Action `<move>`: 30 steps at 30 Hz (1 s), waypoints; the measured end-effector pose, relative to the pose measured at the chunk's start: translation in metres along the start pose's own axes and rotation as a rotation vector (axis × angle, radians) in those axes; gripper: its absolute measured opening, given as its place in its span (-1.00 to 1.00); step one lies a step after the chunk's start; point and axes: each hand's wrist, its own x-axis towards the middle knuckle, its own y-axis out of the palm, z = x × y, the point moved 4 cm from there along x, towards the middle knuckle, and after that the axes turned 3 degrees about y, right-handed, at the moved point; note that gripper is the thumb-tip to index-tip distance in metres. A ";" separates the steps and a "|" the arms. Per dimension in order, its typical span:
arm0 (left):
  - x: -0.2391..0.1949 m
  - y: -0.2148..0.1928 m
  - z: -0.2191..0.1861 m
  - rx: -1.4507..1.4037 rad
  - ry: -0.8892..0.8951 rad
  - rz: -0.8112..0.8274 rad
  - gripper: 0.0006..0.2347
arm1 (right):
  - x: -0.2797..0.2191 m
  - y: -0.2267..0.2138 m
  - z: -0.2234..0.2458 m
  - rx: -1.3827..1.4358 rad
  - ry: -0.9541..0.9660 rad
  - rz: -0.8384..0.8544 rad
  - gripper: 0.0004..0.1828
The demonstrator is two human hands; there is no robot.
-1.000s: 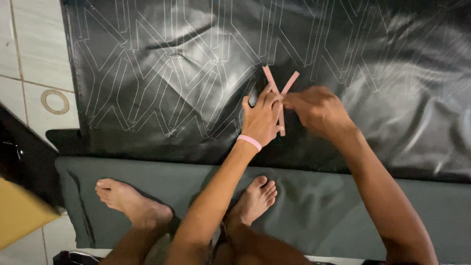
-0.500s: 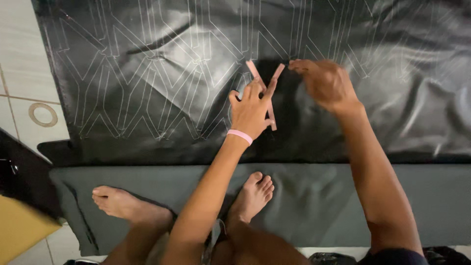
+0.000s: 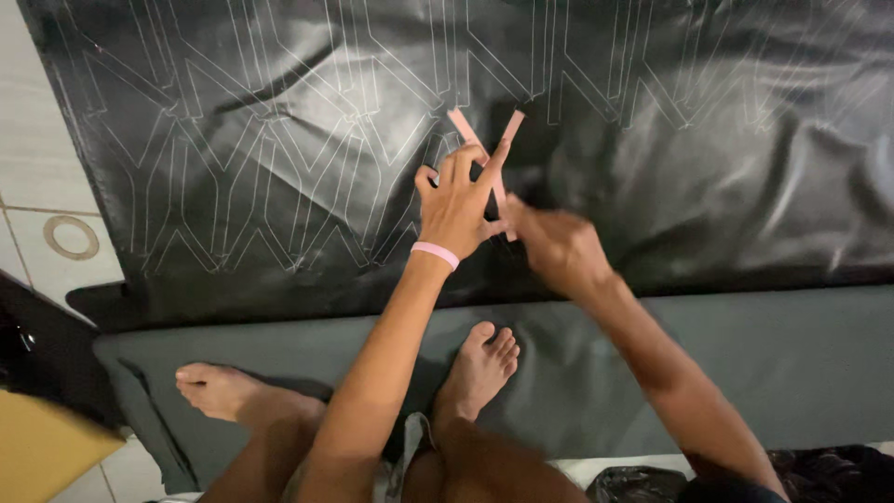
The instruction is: The person uses a pink Y-shaped template to repeatedly mark a large black sheet laid on the floor. They align the template over pre-drawn white lines and trace or mark the material with a small tool, moving the template to new positions across the sheet.
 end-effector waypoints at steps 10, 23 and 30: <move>0.002 -0.001 -0.001 0.015 0.022 -0.015 0.11 | -0.048 -0.022 0.004 0.178 0.134 0.116 -0.62; -0.008 -0.013 0.003 -0.073 0.115 -0.084 0.01 | -0.068 -0.053 0.001 0.170 0.297 0.033 -0.67; -0.014 0.034 -0.037 -0.047 0.166 0.040 0.00 | -0.151 -0.066 0.026 -0.020 0.578 -0.015 -0.64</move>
